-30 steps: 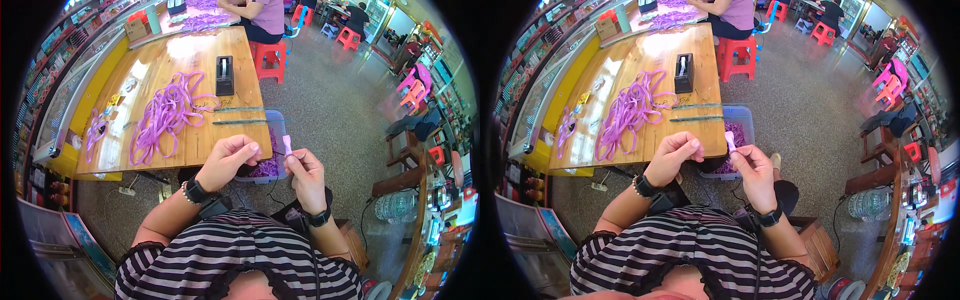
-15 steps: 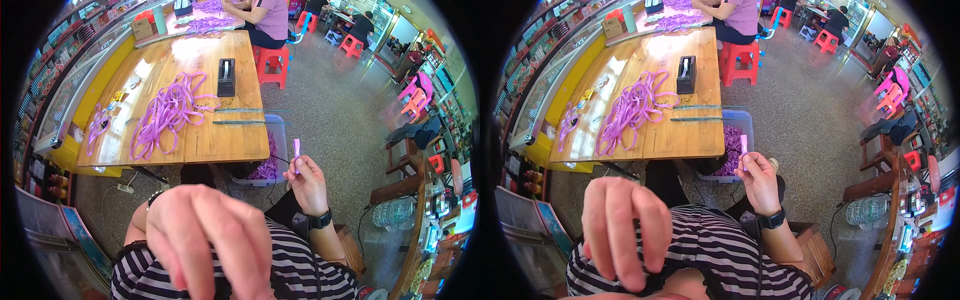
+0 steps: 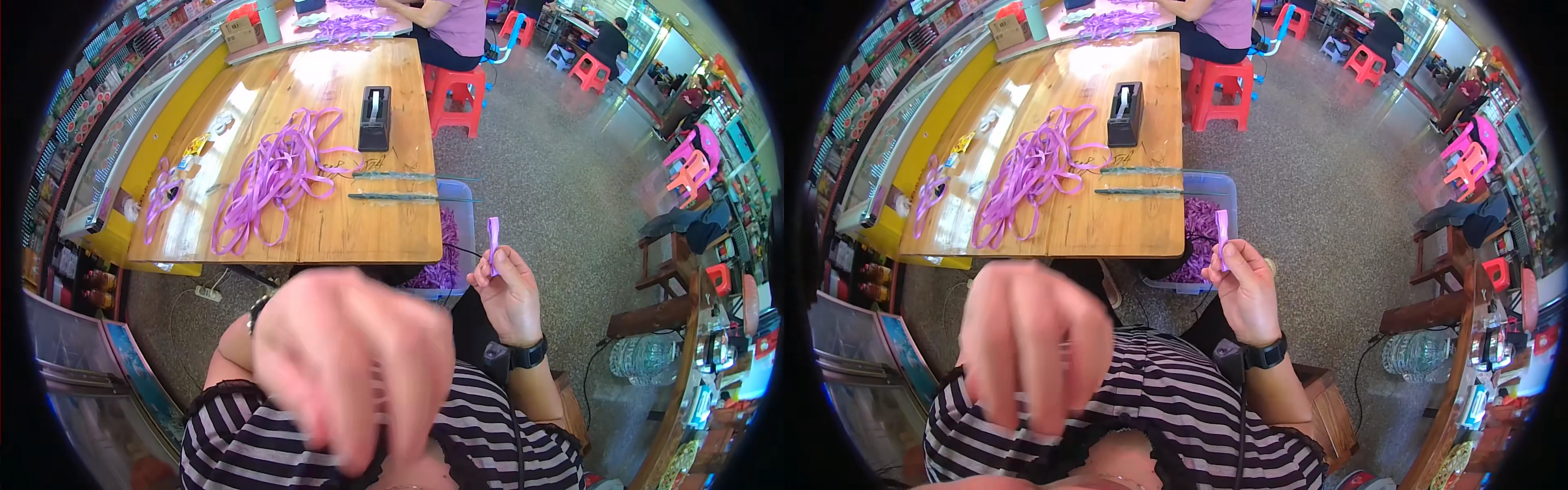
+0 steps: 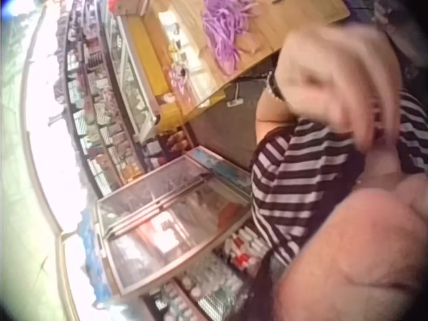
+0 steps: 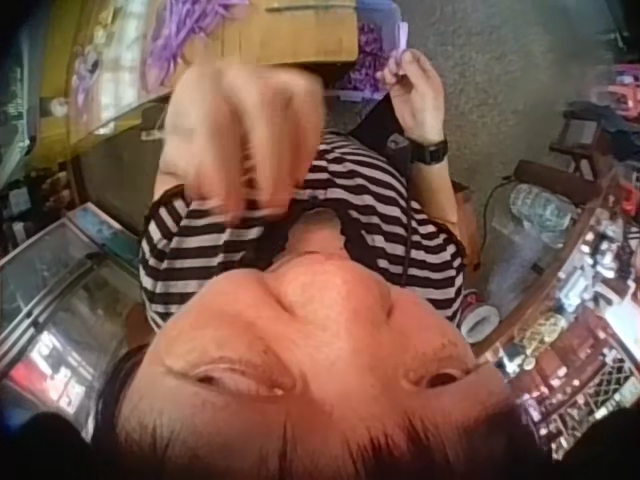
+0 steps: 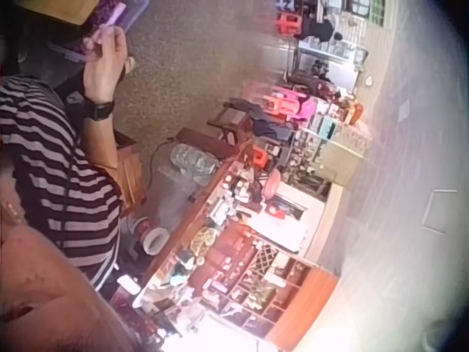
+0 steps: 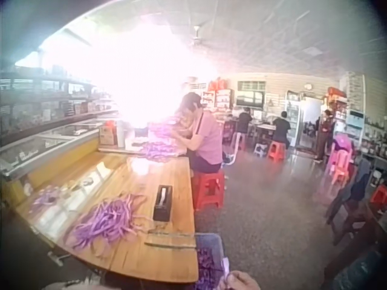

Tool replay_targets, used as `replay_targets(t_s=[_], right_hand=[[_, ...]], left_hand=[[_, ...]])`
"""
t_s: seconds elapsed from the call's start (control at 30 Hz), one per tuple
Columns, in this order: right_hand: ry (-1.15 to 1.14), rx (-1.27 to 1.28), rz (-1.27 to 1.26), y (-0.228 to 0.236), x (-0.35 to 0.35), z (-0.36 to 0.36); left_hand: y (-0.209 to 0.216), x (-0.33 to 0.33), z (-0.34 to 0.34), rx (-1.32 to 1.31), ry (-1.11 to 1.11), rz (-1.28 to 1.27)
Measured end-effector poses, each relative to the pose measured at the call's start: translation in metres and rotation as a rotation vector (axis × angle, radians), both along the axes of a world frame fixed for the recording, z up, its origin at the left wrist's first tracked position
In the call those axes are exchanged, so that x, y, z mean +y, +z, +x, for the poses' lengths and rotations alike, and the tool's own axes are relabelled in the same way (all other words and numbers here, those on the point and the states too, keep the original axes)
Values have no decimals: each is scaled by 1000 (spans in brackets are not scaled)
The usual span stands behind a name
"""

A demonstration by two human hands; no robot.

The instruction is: Measure and organize purple plastic strips using a fixed guide board on a factory workbench.

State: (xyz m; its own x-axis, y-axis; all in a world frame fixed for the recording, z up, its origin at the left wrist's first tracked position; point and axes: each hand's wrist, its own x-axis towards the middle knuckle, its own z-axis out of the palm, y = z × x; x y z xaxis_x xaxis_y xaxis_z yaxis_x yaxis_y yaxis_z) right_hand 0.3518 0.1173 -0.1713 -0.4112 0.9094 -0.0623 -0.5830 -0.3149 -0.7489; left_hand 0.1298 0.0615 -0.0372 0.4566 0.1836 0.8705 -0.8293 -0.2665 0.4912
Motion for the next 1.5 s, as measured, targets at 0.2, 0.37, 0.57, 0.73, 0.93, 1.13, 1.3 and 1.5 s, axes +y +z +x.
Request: replay_targets(t_s=[0.2, 0.37, 0.57, 0.73, 0.93, 1.13, 1.3, 1.5], right_hand=[[-155, -233, 343, 13, -1, -5], [-210, -320, 463, 20, 0, -17], [-212, -348, 432, 6, 11, -28], [-182, -358, 418, 5, 15, -34], [-122, -373, 360, 1, 16, -32], [-125, -526, 372, -7, 27, -19], [-242, -586, 265, -26, 49, 6], [-215, -757, 185, -78, 73, 16]], left_hand=[[-66, 32, 8, 451, 798, -773], [-97, 45, 19, 494, 621, -938], [-106, 53, 20, 473, 615, -961], [-114, 58, 19, 513, 744, -965], [-122, 66, 16, 541, 731, -981], [-126, 72, 15, 626, 745, -943], [-133, 72, 2, 600, 902, -879], [-163, 75, -21, 685, 895, -1039]])
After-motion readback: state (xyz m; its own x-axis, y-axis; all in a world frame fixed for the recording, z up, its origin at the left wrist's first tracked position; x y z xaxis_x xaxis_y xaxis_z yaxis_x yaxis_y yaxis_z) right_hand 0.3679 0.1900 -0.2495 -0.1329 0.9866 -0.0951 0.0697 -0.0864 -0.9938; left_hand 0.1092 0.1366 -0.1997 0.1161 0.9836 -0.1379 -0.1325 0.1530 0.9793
